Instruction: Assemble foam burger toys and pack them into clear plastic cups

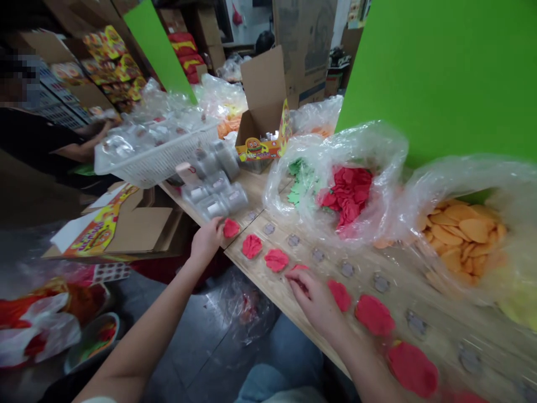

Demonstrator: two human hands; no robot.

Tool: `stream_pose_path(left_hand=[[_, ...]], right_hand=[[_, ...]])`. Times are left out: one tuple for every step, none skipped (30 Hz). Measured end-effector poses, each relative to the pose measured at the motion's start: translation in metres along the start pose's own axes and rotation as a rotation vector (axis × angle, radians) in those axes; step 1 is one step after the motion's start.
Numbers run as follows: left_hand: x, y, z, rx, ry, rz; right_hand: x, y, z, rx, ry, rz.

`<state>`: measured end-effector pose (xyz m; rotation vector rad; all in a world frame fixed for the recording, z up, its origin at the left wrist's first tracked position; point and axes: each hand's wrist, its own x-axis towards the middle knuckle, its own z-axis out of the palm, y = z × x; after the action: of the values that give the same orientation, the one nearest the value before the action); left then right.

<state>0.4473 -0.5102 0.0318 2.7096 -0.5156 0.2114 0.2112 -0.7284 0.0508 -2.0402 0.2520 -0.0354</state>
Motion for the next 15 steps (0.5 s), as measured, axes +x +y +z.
stream_pose_path(left_hand=[[0.0, -0.003, -0.002, 0.025, 0.005, 0.005], [0.001, -0.005, -0.003, 0.045, 0.012, 0.014], [0.001, -0.007, -0.005, 0.062, 0.022, 0.026], [0.001, -0.008, -0.006, 0.074, 0.033, 0.045], [0.001, -0.008, -0.006, 0.082, 0.042, 0.072], [0.0, -0.008, -0.005, 0.085, 0.044, 0.107], [-0.003, -0.008, -0.003, 0.085, 0.037, 0.15], [-0.006, -0.007, -0.001, 0.083, 0.019, 0.196], [-0.01, -0.007, 0.003, 0.078, -0.004, 0.241], [-0.015, -0.007, 0.006, 0.078, -0.026, 0.286], [-0.019, -0.007, 0.01, 0.084, -0.042, 0.329], [-0.024, -0.007, 0.014, 0.098, -0.052, 0.369], [-0.028, -0.008, 0.017, 0.118, -0.053, 0.403], [-0.031, -0.008, 0.019, 0.141, -0.05, 0.43], [-0.033, -0.009, 0.021, 0.165, -0.044, 0.45]], right_hand=[[-0.002, 0.0, 0.0, -0.01, -0.002, -0.001], [-0.004, 0.001, 0.001, -0.02, -0.005, -0.003], [-0.006, 0.002, 0.002, -0.03, -0.011, -0.005], [-0.009, 0.002, 0.002, -0.037, -0.019, -0.009], [-0.011, 0.003, 0.003, -0.042, -0.028, -0.012], [-0.013, 0.003, 0.003, -0.046, -0.036, -0.013], [-0.015, 0.004, 0.003, -0.049, -0.04, -0.012], [-0.017, 0.004, 0.002, -0.053, -0.042, -0.007], [-0.019, 0.005, 0.001, -0.057, -0.042, -0.001], [-0.021, 0.006, 0.001, -0.063, -0.042, 0.005], [-0.022, 0.006, 0.0, -0.067, -0.042, 0.01], [-0.024, 0.007, -0.001, -0.071, -0.044, 0.014], [-0.025, 0.008, -0.002, -0.072, -0.048, 0.016], [-0.026, 0.008, -0.003, -0.073, -0.052, 0.018], [-0.027, 0.009, -0.004, -0.073, -0.055, 0.019]])
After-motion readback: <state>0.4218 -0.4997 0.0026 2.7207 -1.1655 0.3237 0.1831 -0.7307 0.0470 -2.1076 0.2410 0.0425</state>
